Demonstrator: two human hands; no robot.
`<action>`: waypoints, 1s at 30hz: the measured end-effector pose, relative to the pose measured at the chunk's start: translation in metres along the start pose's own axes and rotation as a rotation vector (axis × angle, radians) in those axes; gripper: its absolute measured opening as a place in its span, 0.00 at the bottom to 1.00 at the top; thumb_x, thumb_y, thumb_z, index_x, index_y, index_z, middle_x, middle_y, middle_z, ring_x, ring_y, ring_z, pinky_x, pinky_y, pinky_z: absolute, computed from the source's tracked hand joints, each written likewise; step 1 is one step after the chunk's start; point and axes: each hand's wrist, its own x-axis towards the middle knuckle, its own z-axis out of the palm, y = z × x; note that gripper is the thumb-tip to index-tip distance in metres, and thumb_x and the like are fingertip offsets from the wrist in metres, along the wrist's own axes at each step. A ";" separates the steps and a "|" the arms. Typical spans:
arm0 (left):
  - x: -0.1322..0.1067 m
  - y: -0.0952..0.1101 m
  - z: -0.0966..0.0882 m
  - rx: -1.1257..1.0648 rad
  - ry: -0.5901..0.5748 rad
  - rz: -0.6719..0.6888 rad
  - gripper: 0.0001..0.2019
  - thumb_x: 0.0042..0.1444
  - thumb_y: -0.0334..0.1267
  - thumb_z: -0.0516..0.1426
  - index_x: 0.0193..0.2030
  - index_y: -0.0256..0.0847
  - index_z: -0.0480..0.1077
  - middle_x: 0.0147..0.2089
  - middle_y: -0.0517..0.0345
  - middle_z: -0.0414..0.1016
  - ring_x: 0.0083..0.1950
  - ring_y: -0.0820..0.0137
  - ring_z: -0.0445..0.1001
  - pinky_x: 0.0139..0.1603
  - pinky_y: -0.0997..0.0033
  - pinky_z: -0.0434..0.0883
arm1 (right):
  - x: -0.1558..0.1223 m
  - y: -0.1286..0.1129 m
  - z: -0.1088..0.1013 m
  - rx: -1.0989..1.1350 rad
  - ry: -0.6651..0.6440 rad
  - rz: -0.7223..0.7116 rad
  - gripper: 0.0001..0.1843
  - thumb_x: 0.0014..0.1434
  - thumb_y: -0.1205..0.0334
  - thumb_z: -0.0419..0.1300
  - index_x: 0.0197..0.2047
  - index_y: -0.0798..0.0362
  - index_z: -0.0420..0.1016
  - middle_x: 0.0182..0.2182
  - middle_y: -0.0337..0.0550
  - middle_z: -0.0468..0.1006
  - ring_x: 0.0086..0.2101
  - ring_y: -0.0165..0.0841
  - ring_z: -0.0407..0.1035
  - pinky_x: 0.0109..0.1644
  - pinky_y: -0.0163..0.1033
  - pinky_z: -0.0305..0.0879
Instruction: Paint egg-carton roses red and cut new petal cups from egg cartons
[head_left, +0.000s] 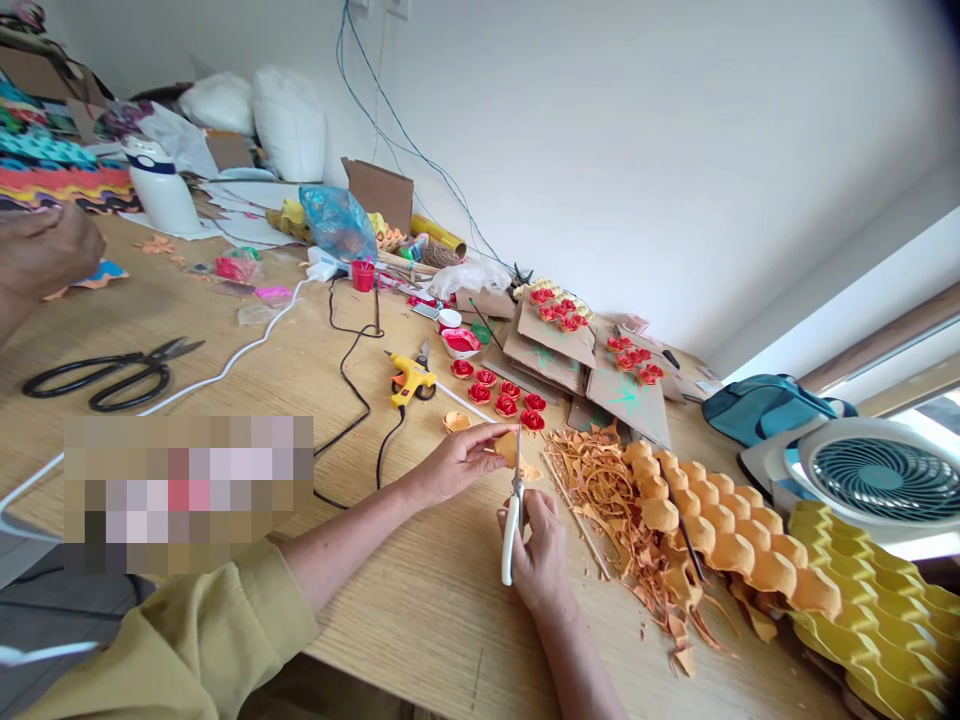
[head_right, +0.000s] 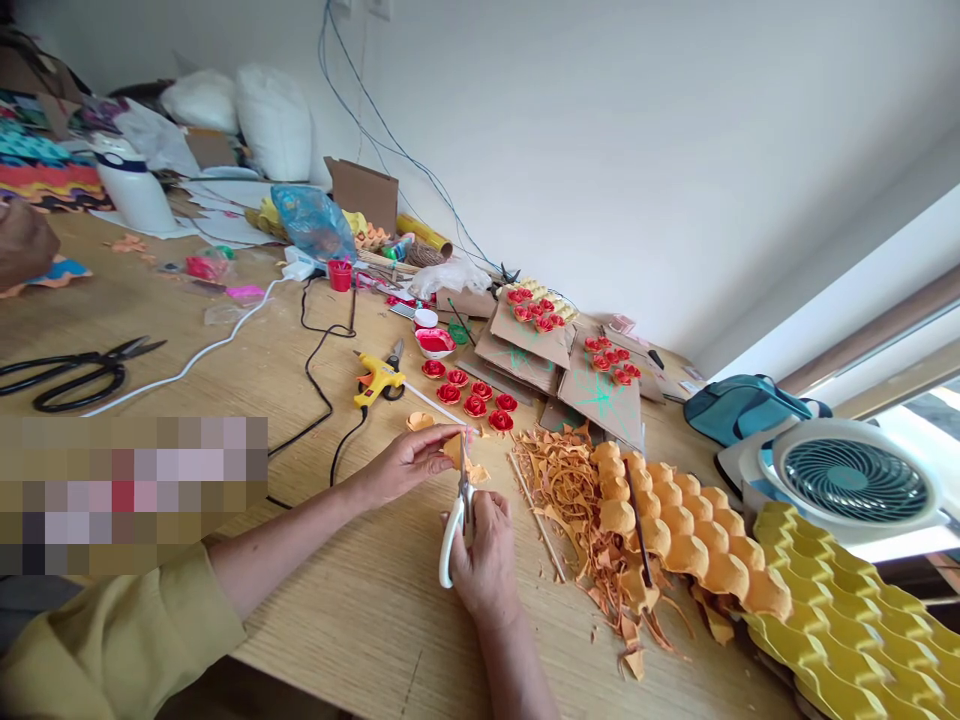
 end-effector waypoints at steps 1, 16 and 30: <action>0.000 0.000 0.000 -0.009 0.002 -0.002 0.25 0.60 0.45 0.67 0.62 0.41 0.74 0.64 0.45 0.76 0.62 0.58 0.75 0.65 0.59 0.72 | -0.001 0.000 0.000 0.008 -0.006 0.007 0.15 0.68 0.57 0.56 0.30 0.47 0.58 0.27 0.36 0.68 0.33 0.36 0.63 0.39 0.40 0.60; 0.001 0.006 -0.004 -0.166 0.106 -0.034 0.25 0.59 0.44 0.68 0.62 0.46 0.75 0.63 0.49 0.75 0.55 0.63 0.77 0.52 0.67 0.75 | 0.000 0.000 0.004 0.004 0.050 -0.031 0.15 0.69 0.59 0.56 0.29 0.48 0.61 0.23 0.34 0.67 0.26 0.31 0.62 0.31 0.35 0.57; 0.002 0.010 -0.006 -0.710 0.034 -0.314 0.21 0.62 0.42 0.66 0.60 0.43 0.75 0.51 0.49 0.83 0.41 0.66 0.84 0.36 0.76 0.75 | 0.001 0.003 0.000 0.018 0.113 0.024 0.14 0.67 0.59 0.58 0.29 0.48 0.65 0.24 0.35 0.70 0.29 0.32 0.65 0.36 0.37 0.61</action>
